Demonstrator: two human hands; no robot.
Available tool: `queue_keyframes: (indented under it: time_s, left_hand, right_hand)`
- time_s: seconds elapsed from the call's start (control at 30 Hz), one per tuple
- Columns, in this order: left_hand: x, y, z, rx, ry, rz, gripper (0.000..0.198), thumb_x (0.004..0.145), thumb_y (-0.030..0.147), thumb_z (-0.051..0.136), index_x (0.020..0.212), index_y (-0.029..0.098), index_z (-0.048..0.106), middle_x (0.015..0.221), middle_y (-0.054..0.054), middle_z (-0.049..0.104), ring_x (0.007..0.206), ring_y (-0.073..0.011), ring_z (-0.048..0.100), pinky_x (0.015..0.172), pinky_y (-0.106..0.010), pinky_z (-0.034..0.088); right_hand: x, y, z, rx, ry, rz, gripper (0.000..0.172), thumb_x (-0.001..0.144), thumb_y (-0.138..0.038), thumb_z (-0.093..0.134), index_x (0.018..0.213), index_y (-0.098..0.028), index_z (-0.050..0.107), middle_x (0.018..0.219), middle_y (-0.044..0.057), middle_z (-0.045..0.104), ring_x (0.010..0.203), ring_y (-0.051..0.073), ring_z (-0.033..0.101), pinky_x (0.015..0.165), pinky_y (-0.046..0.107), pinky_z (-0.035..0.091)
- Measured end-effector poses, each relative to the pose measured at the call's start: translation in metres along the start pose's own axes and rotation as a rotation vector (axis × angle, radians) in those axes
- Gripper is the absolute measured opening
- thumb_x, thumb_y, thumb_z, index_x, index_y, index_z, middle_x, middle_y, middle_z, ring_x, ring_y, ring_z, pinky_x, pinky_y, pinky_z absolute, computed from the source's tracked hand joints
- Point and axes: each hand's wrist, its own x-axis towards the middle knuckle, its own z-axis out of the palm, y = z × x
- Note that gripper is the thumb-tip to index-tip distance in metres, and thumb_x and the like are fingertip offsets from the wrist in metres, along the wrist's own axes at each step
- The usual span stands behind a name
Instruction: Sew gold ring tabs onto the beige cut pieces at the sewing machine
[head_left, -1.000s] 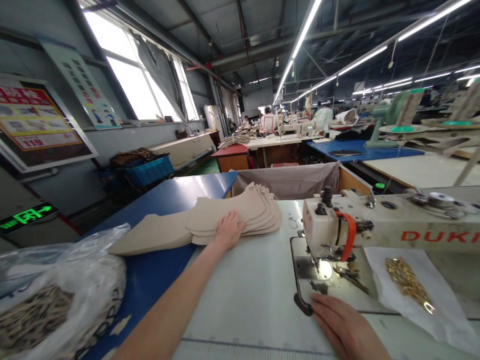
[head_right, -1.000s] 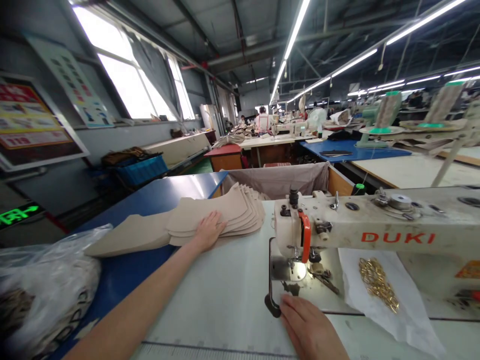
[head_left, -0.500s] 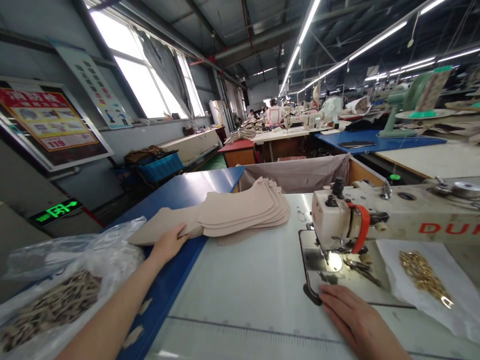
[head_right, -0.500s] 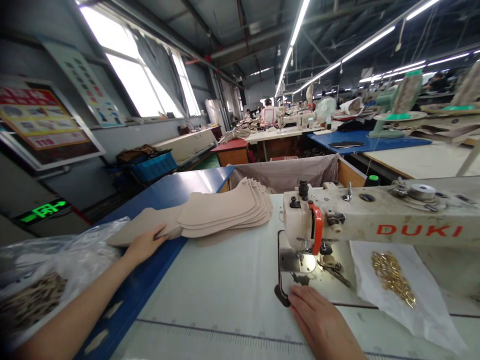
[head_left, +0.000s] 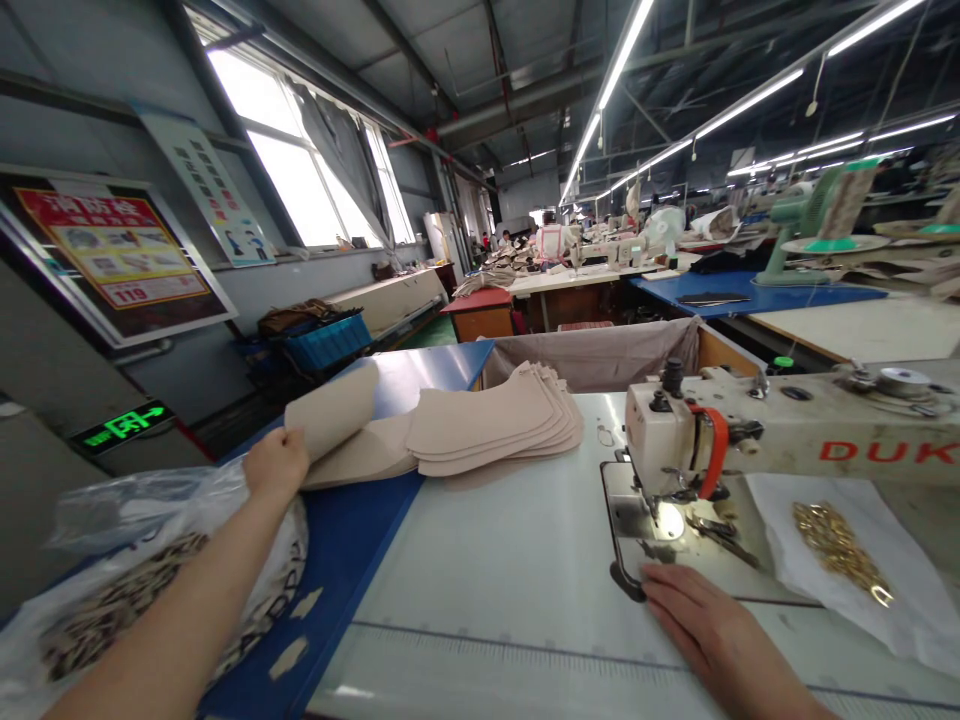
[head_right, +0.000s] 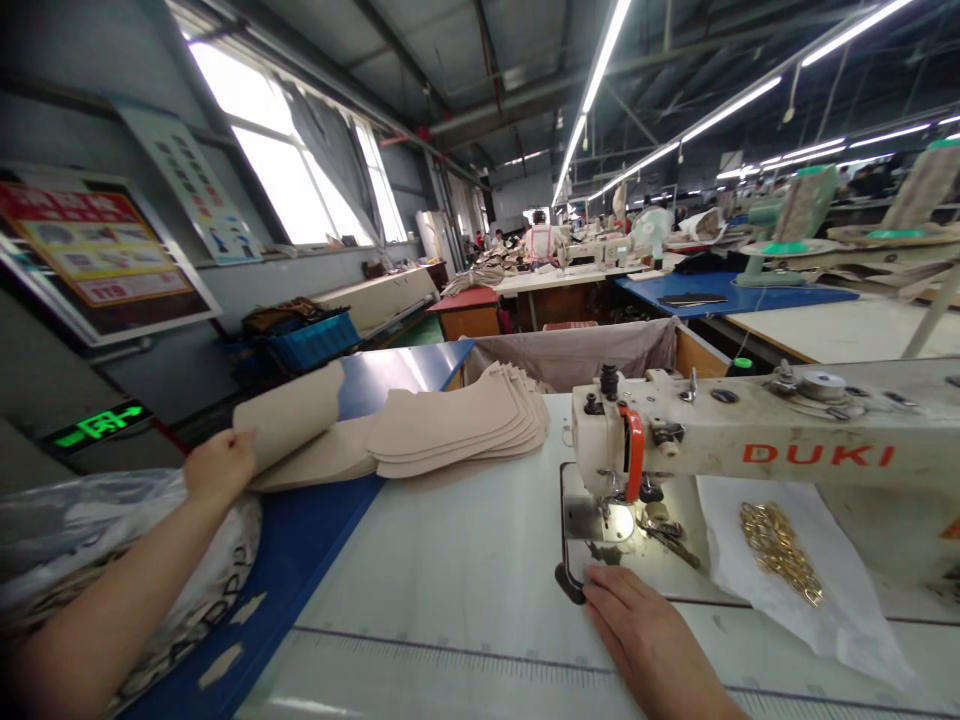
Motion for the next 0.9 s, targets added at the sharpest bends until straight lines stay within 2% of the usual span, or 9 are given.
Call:
queue_keyframes:
  time_s: [0.1, 0.23, 0.4, 0.47, 0.53, 0.63, 0.77, 0.83, 0.9]
  left_hand:
    - [-0.011, 0.032, -0.012, 0.023, 0.171, -0.111, 0.055, 0.093, 0.047, 0.015, 0.108, 0.020, 0.061, 0.094, -0.012, 0.071, 0.101, -0.0327, 0.063, 0.084, -0.049, 0.049]
    - [-0.059, 0.095, -0.019, -0.041, 0.170, 0.197, 0.043, 0.094, 0.031, 0.027, 0.128, 0.019, 0.050, 0.127, -0.009, 0.060, 0.116, -0.0281, 0.056, 0.100, -0.043, 0.045]
    - [-0.184, 0.183, 0.012, -0.111, 0.028, 0.707, 0.045, 0.087, 0.004, 0.025, 0.120, 0.016, 0.055, 0.108, -0.008, 0.071, 0.095, -0.0176, 0.067, 0.083, -0.028, 0.055]
    - [-0.236, 0.219, 0.036, -0.216, 0.031, 0.782, 0.040, 0.088, 0.006, 0.028, 0.109, 0.015, 0.060, 0.093, -0.007, 0.074, 0.082, -0.0159, 0.070, 0.069, -0.024, 0.057]
    - [-0.275, 0.251, 0.061, -0.313, 0.192, 0.803, 0.033, 0.088, 0.011, 0.033, 0.094, 0.015, 0.065, 0.080, -0.007, 0.075, 0.073, -0.0179, 0.071, 0.057, -0.024, 0.056]
    - [-0.298, 0.285, 0.080, -0.329, 0.152, 0.750, 0.025, 0.087, 0.019, 0.042, 0.090, 0.017, 0.067, 0.075, -0.009, 0.074, 0.070, -0.0191, 0.071, 0.050, -0.025, 0.056]
    - [-0.267, 0.268, 0.052, -0.452, 0.141, 0.847, 0.031, 0.091, 0.035, 0.040, 0.082, 0.021, 0.066, 0.076, -0.005, 0.075, 0.070, -0.0155, 0.070, 0.054, -0.022, 0.057]
    - [-0.235, 0.226, 0.019, -0.407, 0.034, 0.837, 0.028, 0.093, 0.031, 0.038, 0.090, 0.022, 0.065, 0.094, -0.002, 0.075, 0.084, -0.0144, 0.070, 0.072, -0.023, 0.058]
    - [-0.198, 0.168, -0.015, -0.274, -0.002, 0.680, 0.025, 0.093, 0.026, 0.040, 0.103, 0.022, 0.062, 0.103, -0.002, 0.073, 0.093, -0.0139, 0.068, 0.082, -0.024, 0.055]
  right_hand:
    - [-0.001, 0.000, 0.001, 0.011, -0.023, 0.020, 0.034, 0.097, -0.030, 0.037, 0.097, -0.021, 0.070, 0.103, 0.008, 0.070, 0.092, 0.019, 0.068, 0.083, 0.031, 0.057]
    - [-0.001, 0.000, 0.001, 0.004, -0.036, 0.016, 0.034, 0.097, -0.029, 0.036, 0.096, -0.021, 0.070, 0.104, 0.009, 0.070, 0.093, 0.020, 0.068, 0.081, 0.031, 0.058]
    - [0.000, -0.001, -0.002, 0.000, -0.045, 0.014, 0.031, 0.096, -0.031, 0.040, 0.107, -0.020, 0.067, 0.106, 0.008, 0.069, 0.095, 0.021, 0.067, 0.084, 0.033, 0.057]
    - [0.002, -0.005, -0.002, 0.004, -0.022, 0.021, 0.034, 0.095, -0.031, 0.042, 0.119, -0.017, 0.061, 0.116, 0.011, 0.066, 0.103, 0.021, 0.064, 0.087, 0.033, 0.056]
    - [0.004, -0.012, 0.000, 0.008, -0.016, 0.017, 0.038, 0.094, -0.029, 0.041, 0.125, -0.014, 0.057, 0.123, 0.012, 0.062, 0.110, 0.021, 0.061, 0.089, 0.032, 0.055]
    - [0.005, -0.018, 0.008, 0.028, -0.102, -0.040, 0.035, 0.094, -0.026, 0.040, 0.117, -0.017, 0.064, 0.120, 0.010, 0.063, 0.109, 0.021, 0.061, 0.088, 0.031, 0.055]
    - [0.003, -0.013, 0.019, 0.014, -0.169, -0.148, 0.034, 0.090, -0.022, 0.045, 0.117, -0.019, 0.065, 0.123, 0.009, 0.061, 0.110, 0.023, 0.061, 0.087, 0.033, 0.056]
    - [0.001, -0.009, 0.021, -0.009, -0.172, -0.179, 0.036, 0.088, -0.022, 0.049, 0.122, -0.019, 0.062, 0.126, 0.009, 0.059, 0.111, 0.023, 0.060, 0.088, 0.032, 0.055]
    - [0.000, -0.008, 0.019, -0.021, -0.183, -0.188, 0.037, 0.088, -0.022, 0.050, 0.124, -0.019, 0.060, 0.128, 0.010, 0.058, 0.113, 0.023, 0.059, 0.089, 0.032, 0.054]
